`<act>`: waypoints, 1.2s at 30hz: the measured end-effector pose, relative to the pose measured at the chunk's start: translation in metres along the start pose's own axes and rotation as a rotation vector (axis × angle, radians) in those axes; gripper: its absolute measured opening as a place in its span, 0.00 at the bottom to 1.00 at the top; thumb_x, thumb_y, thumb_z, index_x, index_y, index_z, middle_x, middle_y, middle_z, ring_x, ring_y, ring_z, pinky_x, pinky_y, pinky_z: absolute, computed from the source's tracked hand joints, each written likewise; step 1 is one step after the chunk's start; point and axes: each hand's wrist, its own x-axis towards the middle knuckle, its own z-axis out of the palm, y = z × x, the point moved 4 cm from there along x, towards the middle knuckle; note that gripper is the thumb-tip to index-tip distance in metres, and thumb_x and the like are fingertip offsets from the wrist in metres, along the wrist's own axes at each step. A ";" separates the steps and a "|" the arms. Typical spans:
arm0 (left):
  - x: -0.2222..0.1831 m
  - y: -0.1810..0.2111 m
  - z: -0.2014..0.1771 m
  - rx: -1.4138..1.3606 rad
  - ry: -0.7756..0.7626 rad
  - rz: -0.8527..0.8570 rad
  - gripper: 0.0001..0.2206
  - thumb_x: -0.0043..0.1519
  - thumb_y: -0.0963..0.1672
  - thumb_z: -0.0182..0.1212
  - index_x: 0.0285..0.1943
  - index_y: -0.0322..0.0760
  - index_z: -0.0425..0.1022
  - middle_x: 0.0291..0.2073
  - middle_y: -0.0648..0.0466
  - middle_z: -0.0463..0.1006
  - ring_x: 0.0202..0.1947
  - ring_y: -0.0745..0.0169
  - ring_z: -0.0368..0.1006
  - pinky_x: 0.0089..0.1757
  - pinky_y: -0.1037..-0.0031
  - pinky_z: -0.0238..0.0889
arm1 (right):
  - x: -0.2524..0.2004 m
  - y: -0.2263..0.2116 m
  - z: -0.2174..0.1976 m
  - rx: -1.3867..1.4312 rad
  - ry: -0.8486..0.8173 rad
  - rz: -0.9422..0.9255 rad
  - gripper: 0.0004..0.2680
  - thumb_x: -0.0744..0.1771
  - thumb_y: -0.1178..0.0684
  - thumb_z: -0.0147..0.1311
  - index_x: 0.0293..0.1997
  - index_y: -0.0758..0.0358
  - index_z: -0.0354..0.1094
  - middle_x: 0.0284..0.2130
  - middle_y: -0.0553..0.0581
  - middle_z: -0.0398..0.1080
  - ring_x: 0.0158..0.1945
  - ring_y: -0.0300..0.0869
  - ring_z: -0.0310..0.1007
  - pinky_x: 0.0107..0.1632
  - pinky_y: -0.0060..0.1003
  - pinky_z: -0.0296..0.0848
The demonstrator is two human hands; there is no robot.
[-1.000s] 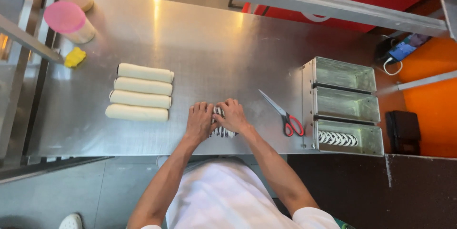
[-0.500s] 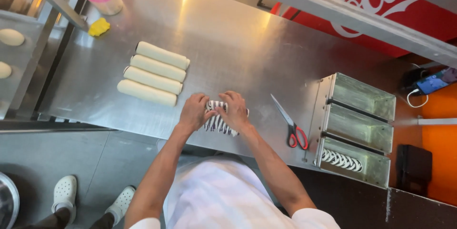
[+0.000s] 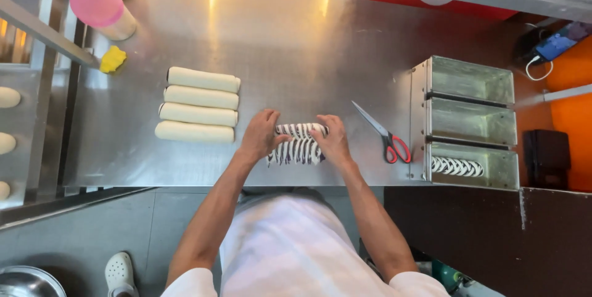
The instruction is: Braiding strips of dough and placing them into baking tins.
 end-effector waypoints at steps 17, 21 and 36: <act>0.001 0.025 0.019 0.203 0.007 0.024 0.25 0.40 0.55 0.62 0.38 0.34 0.66 0.30 0.49 0.66 0.38 0.57 0.64 0.42 0.72 0.57 | 0.027 0.010 0.029 -0.370 -0.279 -0.214 0.12 0.61 0.49 0.50 0.44 0.64 0.61 0.37 0.61 0.60 0.45 0.50 0.59 0.45 0.42 0.60; -0.002 0.037 0.018 0.285 -0.001 -0.027 0.25 0.41 0.56 0.60 0.37 0.37 0.63 0.30 0.51 0.64 0.38 0.57 0.62 0.42 0.69 0.56 | 0.022 -0.008 0.019 -0.440 -0.274 -0.249 0.12 0.61 0.49 0.49 0.43 0.63 0.62 0.36 0.61 0.60 0.44 0.51 0.60 0.43 0.42 0.60; -0.008 0.019 0.020 -0.116 0.129 0.242 0.35 0.39 0.54 0.60 0.50 0.27 0.61 0.46 0.35 0.64 0.50 0.35 0.55 0.49 0.58 0.47 | -0.021 -0.198 -0.007 0.146 -0.420 -0.388 0.20 0.59 0.47 0.49 0.55 0.49 0.52 0.35 0.50 0.69 0.45 0.37 0.68 0.45 0.27 0.65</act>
